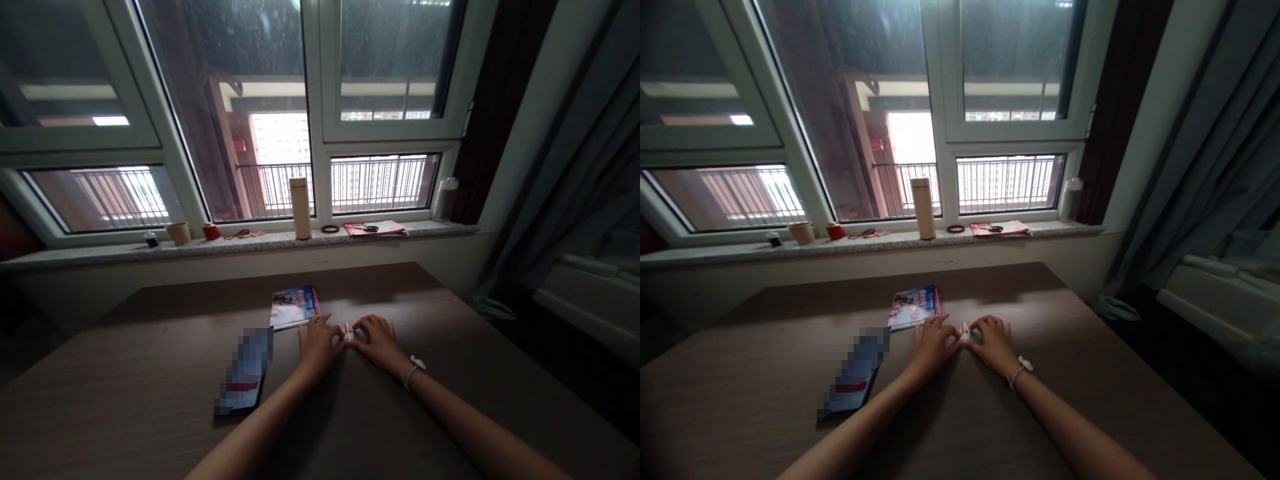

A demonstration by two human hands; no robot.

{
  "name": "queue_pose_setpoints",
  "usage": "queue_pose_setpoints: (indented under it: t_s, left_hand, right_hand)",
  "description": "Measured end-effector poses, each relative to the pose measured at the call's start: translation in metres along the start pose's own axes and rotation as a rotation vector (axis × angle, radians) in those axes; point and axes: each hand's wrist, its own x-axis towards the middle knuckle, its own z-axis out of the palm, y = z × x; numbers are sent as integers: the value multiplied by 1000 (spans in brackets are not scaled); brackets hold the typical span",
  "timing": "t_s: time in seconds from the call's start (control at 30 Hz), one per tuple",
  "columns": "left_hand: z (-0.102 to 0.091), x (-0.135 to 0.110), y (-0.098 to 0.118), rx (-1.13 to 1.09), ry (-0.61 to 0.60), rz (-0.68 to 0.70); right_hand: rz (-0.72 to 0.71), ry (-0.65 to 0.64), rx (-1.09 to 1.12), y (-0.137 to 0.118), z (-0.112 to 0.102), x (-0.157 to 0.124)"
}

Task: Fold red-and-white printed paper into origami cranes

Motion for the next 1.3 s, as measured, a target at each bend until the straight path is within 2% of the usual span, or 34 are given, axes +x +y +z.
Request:
queue_pose_setpoints:
  t_s: [0.27,0.43,0.77,1.03,1.23,1.3]
  left_hand:
    - [4,1,-6,-11,-13,-91]
    - [5,2,-6,-93,-32,-89]
    - [8,4,-5,-235,27,-82]
    - [6,5,-4,-270,31,-103]
    - [12,5,-7,-262,107,-116]
    - [15,5,-9,-254,85,-103]
  right_hand:
    - [1,-10,2,3,3,0]
    - [-6,17,21,5,5,1]
    - [-20,41,257,9,5,4]
    - [9,-26,336,8,0,4]
    - [4,18,389,9,1,7]
    - [2,42,411,10,2,8]
